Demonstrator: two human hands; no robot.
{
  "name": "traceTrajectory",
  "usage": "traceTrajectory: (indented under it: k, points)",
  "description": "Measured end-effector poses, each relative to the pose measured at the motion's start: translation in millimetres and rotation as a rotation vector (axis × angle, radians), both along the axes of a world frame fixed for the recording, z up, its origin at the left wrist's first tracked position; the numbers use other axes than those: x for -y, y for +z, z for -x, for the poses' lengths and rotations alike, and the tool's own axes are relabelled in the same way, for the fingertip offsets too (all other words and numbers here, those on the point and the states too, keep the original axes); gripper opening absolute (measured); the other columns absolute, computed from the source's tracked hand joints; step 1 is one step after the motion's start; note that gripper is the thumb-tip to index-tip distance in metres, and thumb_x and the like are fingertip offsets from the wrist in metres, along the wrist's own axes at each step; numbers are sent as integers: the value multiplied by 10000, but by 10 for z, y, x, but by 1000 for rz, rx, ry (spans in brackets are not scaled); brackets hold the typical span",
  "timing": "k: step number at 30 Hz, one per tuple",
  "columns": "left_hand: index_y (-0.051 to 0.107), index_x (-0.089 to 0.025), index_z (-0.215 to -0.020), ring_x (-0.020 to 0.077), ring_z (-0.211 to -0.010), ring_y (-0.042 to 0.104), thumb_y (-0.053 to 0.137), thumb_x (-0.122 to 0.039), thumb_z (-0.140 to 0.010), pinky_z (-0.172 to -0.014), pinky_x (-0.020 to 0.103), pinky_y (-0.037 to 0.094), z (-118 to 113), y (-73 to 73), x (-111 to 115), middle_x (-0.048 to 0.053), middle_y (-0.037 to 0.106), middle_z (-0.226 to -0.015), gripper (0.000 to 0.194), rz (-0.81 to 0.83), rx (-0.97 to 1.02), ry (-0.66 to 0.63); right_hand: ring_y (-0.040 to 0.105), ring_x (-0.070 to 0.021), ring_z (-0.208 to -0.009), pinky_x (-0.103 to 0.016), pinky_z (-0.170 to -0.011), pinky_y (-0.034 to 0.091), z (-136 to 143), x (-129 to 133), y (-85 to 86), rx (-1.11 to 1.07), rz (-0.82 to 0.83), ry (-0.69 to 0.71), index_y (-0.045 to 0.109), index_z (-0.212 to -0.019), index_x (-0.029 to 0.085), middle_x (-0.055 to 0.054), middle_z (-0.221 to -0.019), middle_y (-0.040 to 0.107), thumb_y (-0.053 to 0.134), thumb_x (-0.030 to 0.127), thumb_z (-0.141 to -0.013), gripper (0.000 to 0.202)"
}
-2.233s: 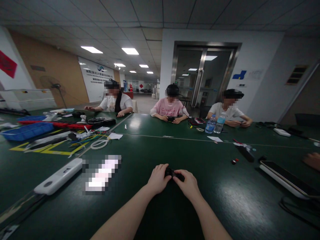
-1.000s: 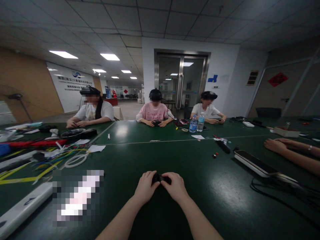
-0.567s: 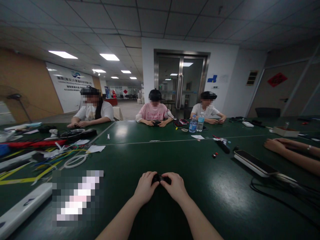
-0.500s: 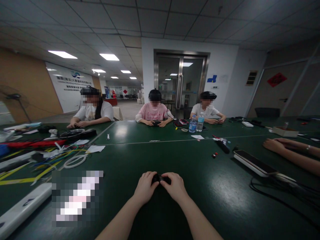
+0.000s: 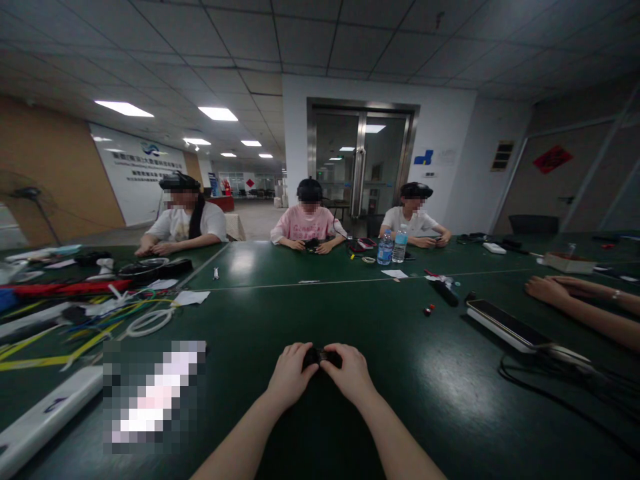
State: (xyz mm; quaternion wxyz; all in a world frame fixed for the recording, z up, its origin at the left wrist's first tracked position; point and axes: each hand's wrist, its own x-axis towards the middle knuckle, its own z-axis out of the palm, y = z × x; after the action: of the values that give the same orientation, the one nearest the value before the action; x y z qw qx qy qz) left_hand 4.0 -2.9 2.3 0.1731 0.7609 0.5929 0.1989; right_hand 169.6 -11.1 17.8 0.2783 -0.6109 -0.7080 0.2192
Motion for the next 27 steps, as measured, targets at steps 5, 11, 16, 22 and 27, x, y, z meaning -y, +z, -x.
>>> traceTrajectory:
  k: [5,11,16,22,27]
  points:
    - [493,-224,-1188,214,-1168,422,442,-352,-806,-981,337,338,7,36,20,36,512,-1234,406,9,8,-3,537,-207,-1042,-365,-920,354,2,29,38,-34,36,-5,621,-974,280,11,-1036,636,552,383,-743,262]
    - [488,-222,-1194,205,-1174,416,437,-362,-816,-984,323,336,3,30,20,36,500,-1243,406,5,-1,-6,542,-200,-1034,-354,-900,377,5,19,18,-48,29,10,628,-972,275,8,-1037,636,551,362,-749,251]
    - [455,-203,-1236,225,-1189,407,416,-403,-822,-987,350,330,-6,55,31,56,480,-1276,462,31,-7,8,540,-196,-1040,-361,-918,361,0,9,-10,-54,33,10,625,-971,285,21,-1039,633,548,364,-751,246]
    - [500,-221,-1172,214,-1164,426,406,-378,-831,-976,338,335,6,7,3,44,514,-1226,387,-10,-18,-18,535,-196,-1049,-356,-914,355,-7,5,-25,-42,12,11,625,-981,299,27,-1048,632,545,384,-749,260]
    - [486,-198,-1207,216,-1164,422,419,-378,-823,-986,337,324,9,-37,-32,63,508,-1236,429,-28,-23,-21,542,-195,-1036,-334,-907,352,-10,-4,-30,-15,-25,23,634,-964,290,17,-1039,639,542,380,-749,251]
